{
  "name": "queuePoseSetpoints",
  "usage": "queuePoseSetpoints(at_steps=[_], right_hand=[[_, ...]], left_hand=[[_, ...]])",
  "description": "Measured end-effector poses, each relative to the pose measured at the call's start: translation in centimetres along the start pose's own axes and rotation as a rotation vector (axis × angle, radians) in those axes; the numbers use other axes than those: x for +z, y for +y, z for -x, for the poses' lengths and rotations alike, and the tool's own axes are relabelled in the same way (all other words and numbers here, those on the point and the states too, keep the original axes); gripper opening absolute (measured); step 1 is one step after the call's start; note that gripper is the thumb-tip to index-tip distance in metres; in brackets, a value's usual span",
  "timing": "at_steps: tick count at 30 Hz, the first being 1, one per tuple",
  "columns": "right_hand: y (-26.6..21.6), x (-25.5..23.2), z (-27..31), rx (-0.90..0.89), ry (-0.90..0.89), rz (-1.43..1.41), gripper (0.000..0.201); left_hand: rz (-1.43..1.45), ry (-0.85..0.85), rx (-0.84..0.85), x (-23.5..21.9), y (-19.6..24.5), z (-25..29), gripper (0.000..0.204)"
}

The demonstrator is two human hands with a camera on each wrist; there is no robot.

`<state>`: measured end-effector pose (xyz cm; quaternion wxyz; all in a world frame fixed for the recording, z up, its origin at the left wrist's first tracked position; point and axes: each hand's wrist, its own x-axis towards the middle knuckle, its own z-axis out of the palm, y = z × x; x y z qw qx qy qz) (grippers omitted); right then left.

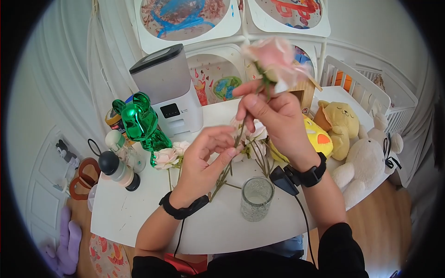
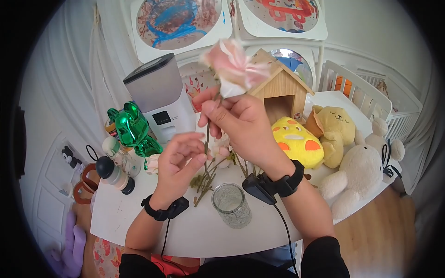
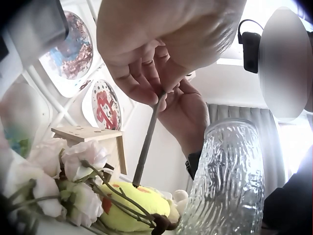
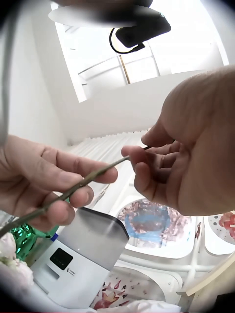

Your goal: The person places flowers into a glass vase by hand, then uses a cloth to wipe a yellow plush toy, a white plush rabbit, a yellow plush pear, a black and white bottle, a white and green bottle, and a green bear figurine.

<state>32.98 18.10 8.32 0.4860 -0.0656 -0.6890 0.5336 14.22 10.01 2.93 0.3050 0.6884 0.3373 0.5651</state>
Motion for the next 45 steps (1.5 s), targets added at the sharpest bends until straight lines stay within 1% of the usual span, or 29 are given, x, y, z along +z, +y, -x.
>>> queuePoseSetpoints(at_steps=[1,2,4,5,6,8,9,10,11,12,13,14,15,16,17,19,21,22,24,25,29,31,32,34,35,40,42,43,45], right_hand=[[-0.6,0.4,0.3,-0.097,0.093,0.009,0.028],[-1.3,0.7,0.4,-0.223,0.2,-0.047,0.024],[-3.1,0.5,0.8,-0.435,0.35,-0.065,0.023],[-4.4,0.3,1.5,-0.442,0.366,-0.055,0.03],[-5.3,-0.1,1.9,-0.504,0.366,-0.08,0.032],[-6.5,-0.9,2.7,-0.636,0.291,-0.075,0.032],[-7.0,-0.8,2.9,-0.623,0.262,-0.073,0.032],[-7.6,-0.7,3.2,-0.613,0.233,-0.069,0.032],[-8.0,-0.3,3.4,-0.613,0.23,-0.064,0.032],[-8.3,0.5,3.6,-0.443,0.21,-0.003,0.033],[-8.3,1.3,3.7,-0.273,0.194,0.056,0.034],[-8.1,2.4,3.7,-0.194,0.19,0.056,0.036],[-7.9,2.4,4.2,0.028,0.158,-0.006,0.035],[-7.0,3.8,4.2,-0.028,0.198,-0.17,0.031],[-6.6,3.5,4.1,-0.033,0.205,-0.169,0.031],[-6.1,2.5,3.3,0.04,-0.011,0.029,0.018],[-5.8,1.8,2.7,0.122,-0.228,0.229,0.006],[-5.8,1.7,2.6,0.123,-0.224,0.229,0.006],[-6.1,1.8,2.5,0.135,-0.036,0.073,0.01],[-6.5,1.7,2.5,0.127,-0.01,0.049,0.009],[-5.8,1.7,2.5,0.061,0.011,0.11,0.01],[-5.3,1.9,2.4,0.092,0.006,0.138,0.011],[-5.3,1.9,2.4,0.091,0.012,0.136,0.011],[-5.4,1.8,2.3,0.043,0.027,0.131,0.012],[-5.5,1.7,2.3,0.04,0.028,0.131,0.012],[-5.4,1.3,2.2,0.036,0.083,0.174,0.013],[-5.3,1.3,2.1,0.049,0.091,0.185,0.013],[-5.2,1.3,2.0,0.062,0.099,0.196,0.012],[-4.6,1.0,1.7,0.076,0.081,0.221,0.013]], left_hand=[[-0.026,0.018,0.034,0.3,0.8,-0.1,0.045],[-0.02,0.02,0.029,0.6,1.2,-0.1,0.045],[0.122,0.059,0.038,0.8,1.4,0.2,0.056],[0.173,-0.098,-0.078,-0.2,1.4,0.4,0.07],[0.178,-0.09,-0.083,0.2,1.4,0.5,0.07],[0.312,-0.187,-0.109,1.2,1.8,0.5,0.079],[0.337,-0.275,-0.168,1.1,1.9,0.4,0.085],[0.342,-0.272,-0.165,0.9,2.0,0.5,0.085],[0.437,-0.412,-0.239,0.7,2.1,0.4,0.084],[0.529,-0.556,-0.315,0.8,2.2,0.4,0.083],[0.513,-0.598,-0.253,1.0,2.0,0.5,0.067],[0.514,-0.605,-0.256,1.2,2.0,0.7,0.067],[0.455,-0.612,-0.245,1.2,2.0,0.9,0.064],[0.394,-0.617,-0.232,1.3,2.1,1.0,0.061],[0.392,-0.626,-0.232,1.5,2.3,1.2,0.061],[0.377,-0.541,-0.233,1.8,2.8,1.2,0.048],[0.358,-0.557,-0.253,1.8,2.8,1.1,0.043],[0.342,-0.565,-0.278,1.8,2.6,1.1,0.038],[0.272,-0.541,-0.21,2.0,1.8,1.3,0.032],[0.199,-0.512,-0.14,2.2,1.4,1.4,0.028],[0.294,-0.381,-0.11,3.0,0.6,1.9,0.024],[0.348,-0.078,-0.081,3.2,1.2,1.5,0.026],[0.347,-0.083,-0.084,2.8,1.4,1.3,0.026],[0.496,0.057,0.062,1.8,1.8,0.8,0.027],[0.419,0.142,0.064,1.8,2.6,0.7,0.026],[0.356,0.147,0.228,0.7,2.9,0.9,0.026],[0.358,0.043,0.315,0.5,3.1,1.0,0.026],[0.357,0.043,0.317,0.6,3.0,1.3,0.026],[0.19,-0.134,0.13,0.9,2.7,1.9,0.022]])
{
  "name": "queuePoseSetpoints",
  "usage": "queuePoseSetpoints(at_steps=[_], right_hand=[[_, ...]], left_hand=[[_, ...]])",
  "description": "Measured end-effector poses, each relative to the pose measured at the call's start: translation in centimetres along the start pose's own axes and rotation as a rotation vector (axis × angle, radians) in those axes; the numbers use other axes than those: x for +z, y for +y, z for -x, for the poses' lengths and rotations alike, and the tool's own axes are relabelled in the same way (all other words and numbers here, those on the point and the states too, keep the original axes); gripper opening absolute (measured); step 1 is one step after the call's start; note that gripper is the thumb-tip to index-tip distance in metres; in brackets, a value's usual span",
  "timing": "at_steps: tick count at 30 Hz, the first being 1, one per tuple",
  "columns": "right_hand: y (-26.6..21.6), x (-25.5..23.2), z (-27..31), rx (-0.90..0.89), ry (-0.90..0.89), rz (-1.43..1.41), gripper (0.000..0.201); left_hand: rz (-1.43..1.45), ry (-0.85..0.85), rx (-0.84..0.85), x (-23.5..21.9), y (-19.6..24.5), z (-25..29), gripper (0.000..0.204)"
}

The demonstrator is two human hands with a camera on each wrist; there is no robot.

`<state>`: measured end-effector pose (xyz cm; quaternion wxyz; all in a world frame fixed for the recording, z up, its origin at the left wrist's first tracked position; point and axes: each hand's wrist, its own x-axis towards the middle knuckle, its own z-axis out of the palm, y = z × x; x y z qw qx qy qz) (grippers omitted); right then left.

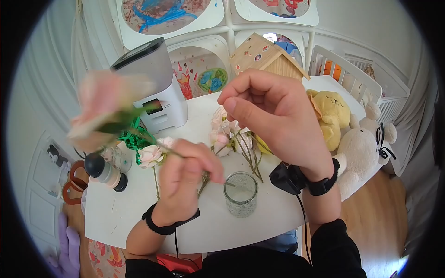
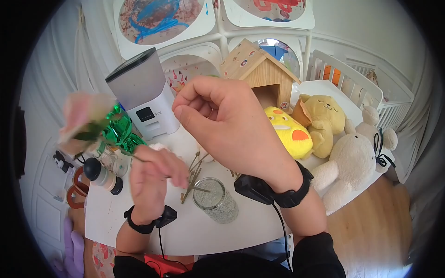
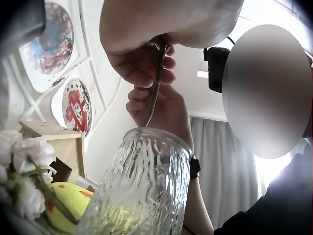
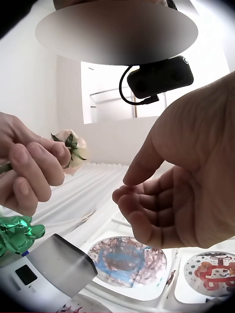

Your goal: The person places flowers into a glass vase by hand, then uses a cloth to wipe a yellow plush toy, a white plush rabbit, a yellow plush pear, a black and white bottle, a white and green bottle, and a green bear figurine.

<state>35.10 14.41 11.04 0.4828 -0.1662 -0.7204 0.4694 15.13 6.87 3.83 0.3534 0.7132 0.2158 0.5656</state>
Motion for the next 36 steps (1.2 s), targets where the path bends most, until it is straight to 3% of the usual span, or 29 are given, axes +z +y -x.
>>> queuePoseSetpoints(at_steps=[1,3,4,5,7,8,10,11,14,16,17,20,23,25,27,30,31,33,35,36], right_hand=[[0.5,-0.1,-0.3,0.013,-0.018,0.027,0.013],[2.5,0.0,-1.0,-0.025,-0.002,0.058,0.011],[3.7,-0.1,-1.5,-0.063,0.015,0.088,0.01],[4.7,-0.3,-2.0,-0.067,0.017,0.09,0.01],[7.0,-0.9,-3.0,-0.023,0.05,0.263,0.015],[8.9,-1.2,-3.3,-0.026,0.052,0.263,0.015],[13.3,-2.2,-3.8,-0.207,0.184,0.618,0.025],[14.7,-2.5,-3.7,-0.21,0.187,0.617,0.025],[18.9,-3.5,-3.7,-0.277,0.079,0.742,0.037],[20.1,-3.9,-4.8,0.093,-0.297,0.667,0.042],[20.5,-4.2,-4.5,0.093,-0.296,0.667,0.042],[16.3,-3.8,-3.9,0.103,-0.222,0.753,0.042],[13.7,-4.0,-3.8,0.105,-0.163,0.687,0.039],[11.5,-3.9,-3.9,0.24,-0.045,0.634,0.034],[11.0,-4.3,-4.0,0.151,-0.009,0.701,0.033],[9.0,-4.1,-4.1,0.008,0.268,0.532,0.031],[8.4,-4.0,-4.2,0.011,0.264,0.531,0.031],[7.4,-3.9,-4.2,-0.264,0.551,0.516,0.028],[5.4,-3.9,-3.6,-0.334,0.623,0.4,0.026],[4.4,-3.8,-3.2,-0.404,0.696,0.281,0.025]], left_hand=[[0.0,0.0,0.001,0.4,-0.2,-0.3,0.022],[-0.361,-0.172,-0.013,1.4,-0.7,-1.0,0.018],[-0.164,-0.141,-0.157,1.6,-1.0,-0.6,0.015],[-0.166,-0.143,-0.153,1.7,-1.3,-0.4,0.015],[0.017,-0.187,-0.303,2.0,-1.9,-0.1,0.01],[0.015,-0.189,-0.301,2.2,-2.2,0.0,0.01],[0.113,-0.181,-0.362,2.6,-2.7,0.0,0.012],[0.109,-0.184,-0.361,2.5,-3.1,0.1,0.012],[0.13,-0.198,-0.397,2.1,-3.7,0.2,0.02],[0.179,-0.225,-0.43,1.7,-3.4,0.2,0.023],[0.178,-0.226,-0.43,1.3,-3.4,0.0,0.023],[0.061,-0.368,-0.314,-0.3,-3.2,-0.3,0.019],[0.136,-0.426,-0.424,-2.0,-3.2,-0.2,0.014],[0.347,-0.367,-0.481,-2.7,-3.1,-0.2,0.012],[0.357,-0.32,-0.471,-3.1,-2.8,-0.3,0.008],[0.581,-0.279,-0.442,-3.3,-2.8,0.0,0.009],[0.586,-0.221,-0.419,-2.8,-3.1,0.1,0.01],[0.594,-0.157,-0.396,-1.9,-3.4,0.4,0.012],[0.418,0.083,-0.449,-1.0,-3.5,0.6,0.034],[0.318,0.105,-0.383,-0.5,-3.6,0.7,0.035]])
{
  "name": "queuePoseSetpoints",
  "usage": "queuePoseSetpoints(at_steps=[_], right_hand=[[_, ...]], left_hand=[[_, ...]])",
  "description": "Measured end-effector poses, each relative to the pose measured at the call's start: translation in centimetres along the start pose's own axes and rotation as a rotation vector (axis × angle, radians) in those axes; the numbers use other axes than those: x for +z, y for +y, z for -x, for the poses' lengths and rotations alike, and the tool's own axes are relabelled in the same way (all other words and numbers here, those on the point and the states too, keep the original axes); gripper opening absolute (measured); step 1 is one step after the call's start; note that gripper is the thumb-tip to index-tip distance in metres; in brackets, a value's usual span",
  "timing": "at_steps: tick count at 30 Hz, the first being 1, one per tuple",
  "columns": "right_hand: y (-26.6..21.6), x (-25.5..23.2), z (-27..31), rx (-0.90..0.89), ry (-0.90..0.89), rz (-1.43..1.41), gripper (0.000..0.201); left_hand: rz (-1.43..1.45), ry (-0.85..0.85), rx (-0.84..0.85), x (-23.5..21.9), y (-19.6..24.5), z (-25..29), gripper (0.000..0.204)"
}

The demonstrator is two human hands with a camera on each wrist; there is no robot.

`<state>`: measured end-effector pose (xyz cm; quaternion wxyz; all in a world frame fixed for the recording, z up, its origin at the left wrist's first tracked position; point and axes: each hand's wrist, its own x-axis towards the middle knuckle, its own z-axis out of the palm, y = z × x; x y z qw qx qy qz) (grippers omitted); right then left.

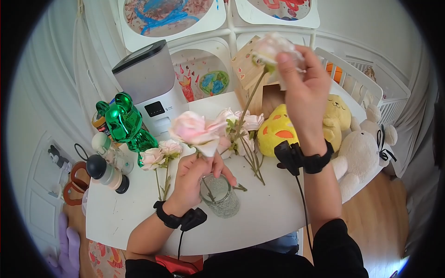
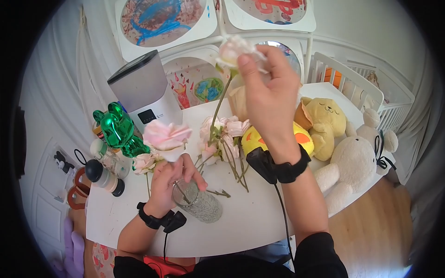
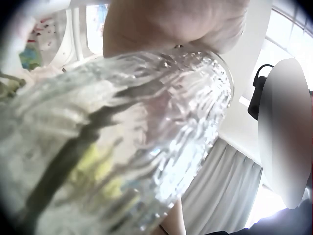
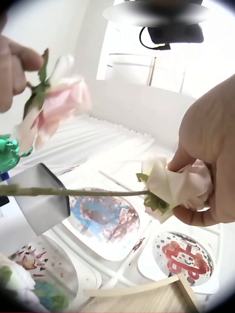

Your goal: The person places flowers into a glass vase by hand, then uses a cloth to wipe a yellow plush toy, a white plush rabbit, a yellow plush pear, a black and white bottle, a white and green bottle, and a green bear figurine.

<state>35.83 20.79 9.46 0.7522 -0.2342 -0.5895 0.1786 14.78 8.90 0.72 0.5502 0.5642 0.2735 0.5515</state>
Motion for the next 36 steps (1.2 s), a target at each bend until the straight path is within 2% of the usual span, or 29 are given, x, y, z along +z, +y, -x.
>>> queuePoseSetpoints(at_steps=[2,4,6,8,9,10,12,13,15,16,17,18,19,20,22,23,25,26,28,29,31,35,36], right_hand=[[-2.0,-0.6,0.0,-0.088,0.018,-0.26,0.024],[-3.5,-0.9,0.2,-0.122,0.023,-0.332,0.023],[-4.6,-1.2,0.8,-0.158,0.033,-0.403,0.023],[-5.3,-1.4,1.5,-0.267,-0.084,-0.425,0.025],[-5.5,-1.3,1.7,-0.266,-0.083,-0.426,0.025],[-5.7,-1.0,1.8,-0.347,-0.066,-0.282,0.025],[-5.7,-1.0,1.5,-0.481,-0.062,-0.002,0.023],[-5.5,-0.9,1.4,-0.482,-0.062,-0.001,0.023],[-4.9,-0.7,1.3,-0.31,-0.231,0.163,0.018],[-4.1,-0.1,1.2,-0.3,-0.218,0.178,0.014],[-3.3,-0.1,1.2,-0.297,-0.216,0.18,0.014],[-2.5,-0.2,1.3,-0.181,-0.364,0.343,0.015],[-1.7,-0.4,1.5,-0.058,-0.512,0.504,0.017],[-0.9,-0.4,1.7,-0.053,-0.509,0.506,0.017],[0.8,-0.2,2.2,0.131,-0.845,0.898,0.025],[1.6,0.0,2.5,0.131,-0.844,0.898,0.025],[3.3,0.6,3.4,-0.026,-0.843,1.011,0.036],[4.3,1.1,3.9,-0.026,-0.844,1.011,0.036],[6.5,2.1,4.9,-0.014,-0.894,0.553,0.042],[7.9,2.6,5.8,-0.013,-0.889,0.551,0.042],[10.6,3.6,7.8,0.01,-0.824,0.371,0.048],[13.0,3.5,8.8,0.03,-0.9,0.369,0.042],[12.2,3.4,8.2,0.041,-0.985,0.464,0.042]], left_hand=[[0.033,0.025,0.049,0.0,-0.5,0.2,0.036],[0.065,0.05,0.098,0.6,-0.8,0.3,0.037],[0.072,0.192,0.137,2.1,-0.3,0.3,0.035],[0.009,0.201,0.086,2.2,0.3,0.5,0.032],[-0.055,0.208,0.033,2.2,0.5,0.5,0.031],[-0.055,0.207,0.032,2.1,0.7,0.5,0.031],[-0.153,0.072,0.003,1.8,1.1,0.3,0.03],[-0.152,0.07,0.004,1.5,1.4,0.2,0.03],[-0.203,-0.206,-0.083,0.9,2.1,0.0,0.026],[-0.203,-0.208,-0.084,0.8,2.3,0.0,0.026],[-0.244,-0.283,-0.118,0.7,2.5,0.0,0.025],[-0.284,-0.36,-0.153,0.6,2.5,0.0,0.024],[-0.283,-0.364,-0.158,0.4,2.5,0.1,0.024],[-0.306,-0.387,-0.159,0.1,2.4,0.1,0.023],[-0.331,-0.411,-0.157,0.0,2.3,0.1,0.023],[-0.328,-0.387,-0.136,0.2,2.2,0.1,0.023],[-0.324,-0.36,-0.115,0.4,2.1,0.0,0.023],[-0.305,-0.353,-0.114,0.4,2.0,0.1,0.023],[-0.289,-0.349,-0.116,0.3,1.9,0.1,0.022],[-0.275,-0.364,-0.129,0.2,1.8,0.1,0.023],[-0.267,-0.383,-0.143,0.0,1.8,0.1,0.024],[-0.262,-0.379,-0.137,0.0,1.6,0.1,0.023],[-0.256,-0.383,-0.133,0.0,1.6,0.1,0.023]])
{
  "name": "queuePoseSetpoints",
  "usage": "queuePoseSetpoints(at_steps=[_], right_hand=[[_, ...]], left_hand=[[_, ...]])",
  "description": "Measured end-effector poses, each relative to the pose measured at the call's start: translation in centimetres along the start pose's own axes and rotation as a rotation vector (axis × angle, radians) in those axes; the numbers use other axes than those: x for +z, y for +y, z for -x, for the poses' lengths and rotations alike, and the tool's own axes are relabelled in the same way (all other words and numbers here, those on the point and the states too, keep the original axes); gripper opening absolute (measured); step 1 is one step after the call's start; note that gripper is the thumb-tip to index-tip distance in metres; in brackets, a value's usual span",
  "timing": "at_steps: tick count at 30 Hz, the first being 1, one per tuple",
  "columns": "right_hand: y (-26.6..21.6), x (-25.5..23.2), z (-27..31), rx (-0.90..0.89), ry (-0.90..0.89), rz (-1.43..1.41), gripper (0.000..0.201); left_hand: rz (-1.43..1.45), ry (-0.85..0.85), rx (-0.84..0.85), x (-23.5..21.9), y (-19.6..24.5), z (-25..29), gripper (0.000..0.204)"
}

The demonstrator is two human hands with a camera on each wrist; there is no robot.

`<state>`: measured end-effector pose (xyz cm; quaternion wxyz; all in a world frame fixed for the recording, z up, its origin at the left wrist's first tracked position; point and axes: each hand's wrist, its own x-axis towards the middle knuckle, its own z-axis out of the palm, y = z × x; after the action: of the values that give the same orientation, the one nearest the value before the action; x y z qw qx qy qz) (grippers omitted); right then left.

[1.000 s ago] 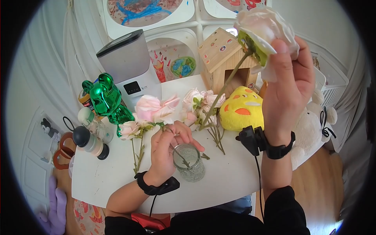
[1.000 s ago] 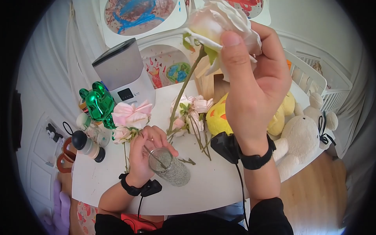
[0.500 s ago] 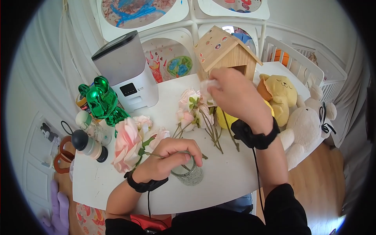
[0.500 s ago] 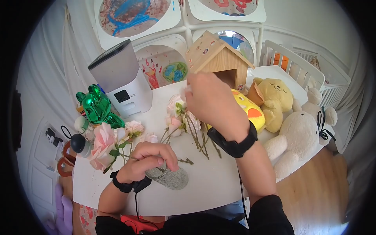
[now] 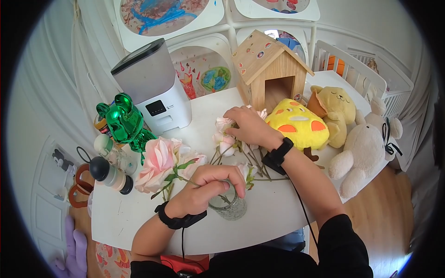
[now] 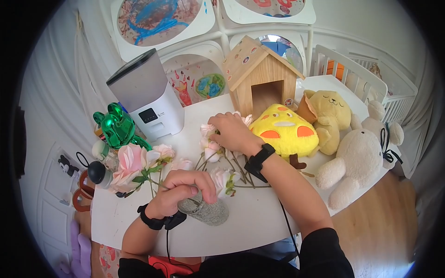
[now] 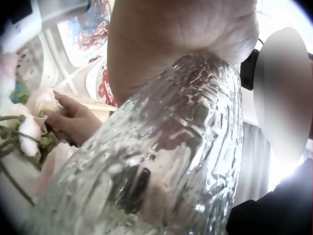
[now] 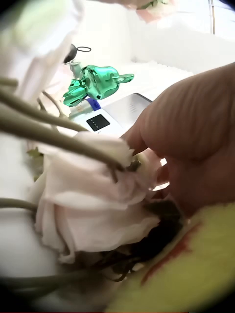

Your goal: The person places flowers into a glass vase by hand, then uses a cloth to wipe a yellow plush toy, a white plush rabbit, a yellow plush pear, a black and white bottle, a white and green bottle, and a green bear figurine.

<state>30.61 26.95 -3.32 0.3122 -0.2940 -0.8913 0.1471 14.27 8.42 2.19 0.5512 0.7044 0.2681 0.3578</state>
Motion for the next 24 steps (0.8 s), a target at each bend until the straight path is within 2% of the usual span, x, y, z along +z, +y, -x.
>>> queuePoseSetpoints(at_steps=[1,2,4,5,7,8,10,12,13,14,15,16,18,20,22,24], right_hand=[[-0.6,-0.8,-0.1,0.035,-0.09,0.085,0.042],[-1.0,-1.3,-0.2,0.035,-0.091,0.085,0.042],[-2.1,-2.3,-0.2,-0.024,0.256,0.01,0.035],[-2.6,-3.2,-0.3,-0.025,0.249,0.01,0.035],[-3.7,-5.7,-0.8,-0.048,0.41,-0.158,0.034],[-4.4,-6.6,-0.9,-0.053,0.405,-0.158,0.034],[-5.9,-8.4,-0.8,-0.213,0.75,-0.443,0.039],[-7.4,-10.4,-0.1,-0.363,0.943,-0.353,0.04],[-8.9,-11.3,0.4,-0.41,0.979,-0.474,0.038],[-10.6,-12.0,1.2,-0.458,1.012,-0.596,0.037],[-11.6,-12.5,2.2,-0.482,1.006,-0.618,0.039],[-12.1,-13.0,3.4,-0.507,1.0,-0.64,0.042],[-12.1,-13.9,5.5,-0.54,0.995,-0.699,0.044],[-12.5,-13.9,6.6,-0.569,0.993,-0.757,0.046],[-13.9,-13.1,6.7,-0.778,0.72,-0.845,0.053],[-14.6,-10.5,8.0,-0.501,0.784,-0.992,0.058]], left_hand=[[0.0,0.0,-0.001,0.0,0.0,0.0,0.023],[-0.011,0.003,0.005,0.0,0.0,0.0,0.023],[-0.015,0.01,0.013,0.0,-0.1,0.0,0.023],[-0.039,0.036,0.025,0.0,-0.1,0.0,0.024],[-0.061,0.07,0.041,0.1,-0.2,0.1,0.024],[-0.08,0.106,0.052,0.1,-0.2,0.1,0.026],[-0.099,0.144,0.066,0.3,-0.3,-0.1,0.027],[-0.135,0.209,0.108,0.5,-0.4,-0.3,0.042],[-0.134,0.211,0.108,0.8,-0.8,-0.3,0.042],[-0.035,0.261,0.103,1.1,-1.3,-0.2,0.054],[0.065,0.311,0.099,1.2,-1.7,-0.1,0.066],[0.064,0.313,0.101,1.2,-1.8,-0.1,0.066],[0.128,0.304,0.092,1.3,-2.0,-0.1,0.084],[0.103,0.327,0.082,1.5,-2.1,-0.1,0.084],[0.075,0.346,0.072,1.5,-2.2,0.0,0.085],[0.175,0.291,0.085,1.1,-2.4,0.3,0.085]])
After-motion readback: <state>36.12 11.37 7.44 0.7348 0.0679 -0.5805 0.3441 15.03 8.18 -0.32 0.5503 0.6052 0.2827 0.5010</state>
